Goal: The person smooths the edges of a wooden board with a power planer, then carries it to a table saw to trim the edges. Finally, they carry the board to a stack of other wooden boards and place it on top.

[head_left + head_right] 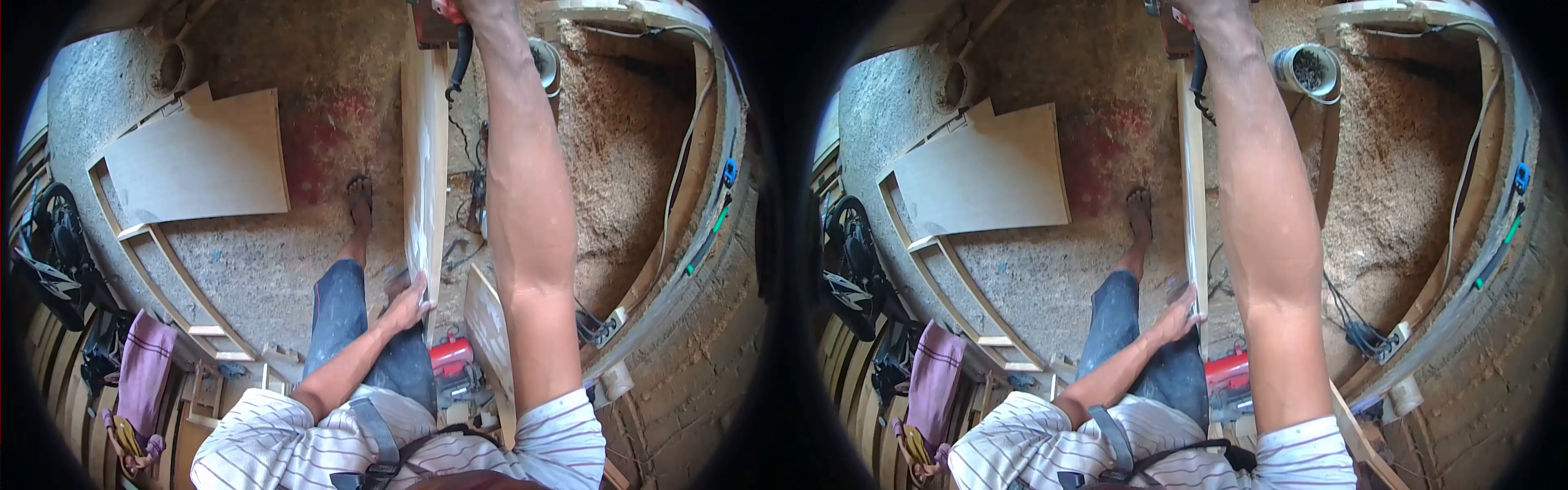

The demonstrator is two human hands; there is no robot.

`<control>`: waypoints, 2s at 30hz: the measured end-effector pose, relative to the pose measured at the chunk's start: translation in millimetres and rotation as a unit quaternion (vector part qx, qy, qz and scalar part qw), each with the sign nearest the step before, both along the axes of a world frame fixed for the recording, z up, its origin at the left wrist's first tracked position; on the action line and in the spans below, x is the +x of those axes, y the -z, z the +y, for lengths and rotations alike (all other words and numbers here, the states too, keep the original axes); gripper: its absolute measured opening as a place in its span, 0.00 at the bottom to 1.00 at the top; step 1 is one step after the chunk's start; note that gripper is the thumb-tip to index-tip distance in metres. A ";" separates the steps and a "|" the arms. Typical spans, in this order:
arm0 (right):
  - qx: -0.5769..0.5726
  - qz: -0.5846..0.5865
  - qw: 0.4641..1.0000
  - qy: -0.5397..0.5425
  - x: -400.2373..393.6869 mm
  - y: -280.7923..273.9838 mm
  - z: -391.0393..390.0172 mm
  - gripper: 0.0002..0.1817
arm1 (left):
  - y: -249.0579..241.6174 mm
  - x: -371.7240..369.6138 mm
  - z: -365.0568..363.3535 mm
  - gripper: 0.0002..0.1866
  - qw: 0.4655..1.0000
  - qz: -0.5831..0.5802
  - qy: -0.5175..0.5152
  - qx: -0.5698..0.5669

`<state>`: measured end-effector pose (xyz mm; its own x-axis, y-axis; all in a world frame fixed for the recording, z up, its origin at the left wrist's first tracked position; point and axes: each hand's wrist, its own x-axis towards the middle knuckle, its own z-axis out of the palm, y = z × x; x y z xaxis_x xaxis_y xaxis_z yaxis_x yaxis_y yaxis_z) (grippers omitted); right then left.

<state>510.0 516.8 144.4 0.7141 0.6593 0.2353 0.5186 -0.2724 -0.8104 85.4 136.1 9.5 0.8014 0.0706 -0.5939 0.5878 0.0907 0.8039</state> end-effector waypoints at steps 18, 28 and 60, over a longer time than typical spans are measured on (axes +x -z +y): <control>-0.128 0.111 0.984 0.060 -183.9 -6.5 -287.2 0.14 | 16.6 2.6 -9.4 0.43 0.999 -0.008 0.028 -0.027; -0.183 0.135 0.970 0.086 -270.2 -45.9 -493.1 0.16 | -5.5 -64.9 -100.6 0.53 0.986 0.017 -0.155 -0.063; -0.359 0.288 0.851 0.253 -487.2 4.7 -915.9 0.37 | -214.0 81.5 -39.4 0.27 0.913 -0.050 -0.337 -0.225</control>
